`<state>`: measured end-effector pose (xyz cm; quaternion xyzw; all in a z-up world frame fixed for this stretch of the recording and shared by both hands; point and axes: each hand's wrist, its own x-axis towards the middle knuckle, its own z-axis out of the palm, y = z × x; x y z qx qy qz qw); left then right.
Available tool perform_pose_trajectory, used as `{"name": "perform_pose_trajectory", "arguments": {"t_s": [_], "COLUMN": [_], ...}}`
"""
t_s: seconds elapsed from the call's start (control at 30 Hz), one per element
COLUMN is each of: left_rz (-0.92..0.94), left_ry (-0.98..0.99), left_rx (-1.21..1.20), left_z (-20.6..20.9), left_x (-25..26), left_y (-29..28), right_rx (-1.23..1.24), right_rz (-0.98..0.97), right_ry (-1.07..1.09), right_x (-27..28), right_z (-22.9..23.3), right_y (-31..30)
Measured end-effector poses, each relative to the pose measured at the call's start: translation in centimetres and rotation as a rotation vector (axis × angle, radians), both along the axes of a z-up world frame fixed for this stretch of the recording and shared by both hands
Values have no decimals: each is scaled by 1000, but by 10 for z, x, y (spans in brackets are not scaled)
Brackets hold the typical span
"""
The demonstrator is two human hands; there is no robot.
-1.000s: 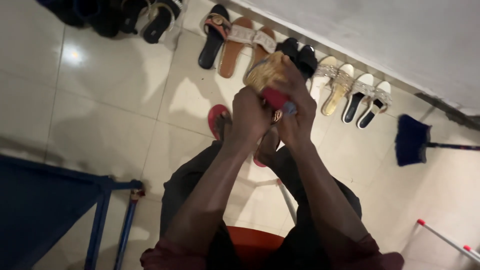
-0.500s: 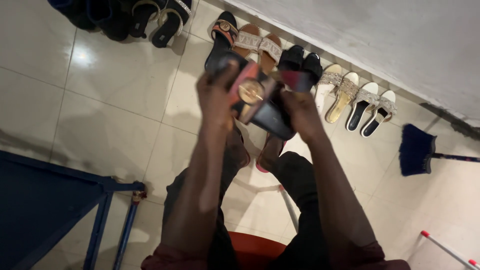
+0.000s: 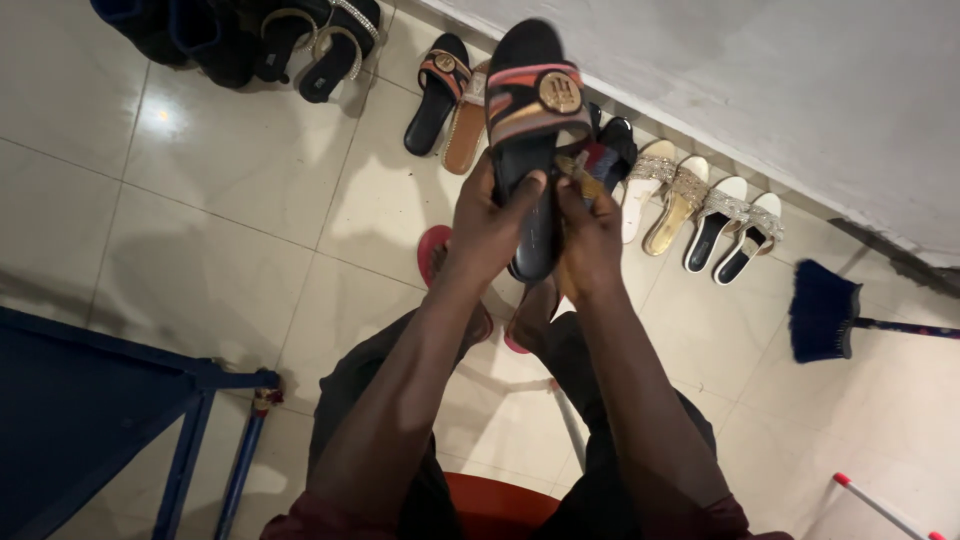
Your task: Wiping a black sandal with a cloth.
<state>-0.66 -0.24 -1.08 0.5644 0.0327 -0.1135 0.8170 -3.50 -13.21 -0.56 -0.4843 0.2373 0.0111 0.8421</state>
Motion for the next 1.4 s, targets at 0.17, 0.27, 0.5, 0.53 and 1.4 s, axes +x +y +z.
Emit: {"name": "perform_pose_trajectory", "arguments": {"t_s": [0.17, 0.27, 0.5, 0.53, 1.4], "left_rz": [83, 141, 54, 55, 1], "left_ry": [87, 126, 298, 303, 95], "left_rx": [-125, -239, -388, -386, 493], "left_z": [-6, 26, 22, 13, 22], "left_x": [-1, 11, 19, 16, -34], "left_y": [-9, 5, 27, 25, -46], "right_rx": [-273, -456, -1573, -1570, -762], "right_rz": [-117, -196, 494, 498, 442], "right_ry": [-91, -212, -693, -689, -43], "right_x": [-6, -2, -8, -10, 7], "right_z": [-33, 0, 66, 66, -6], "right_y": [-34, -30, 30, 34, -25]}}
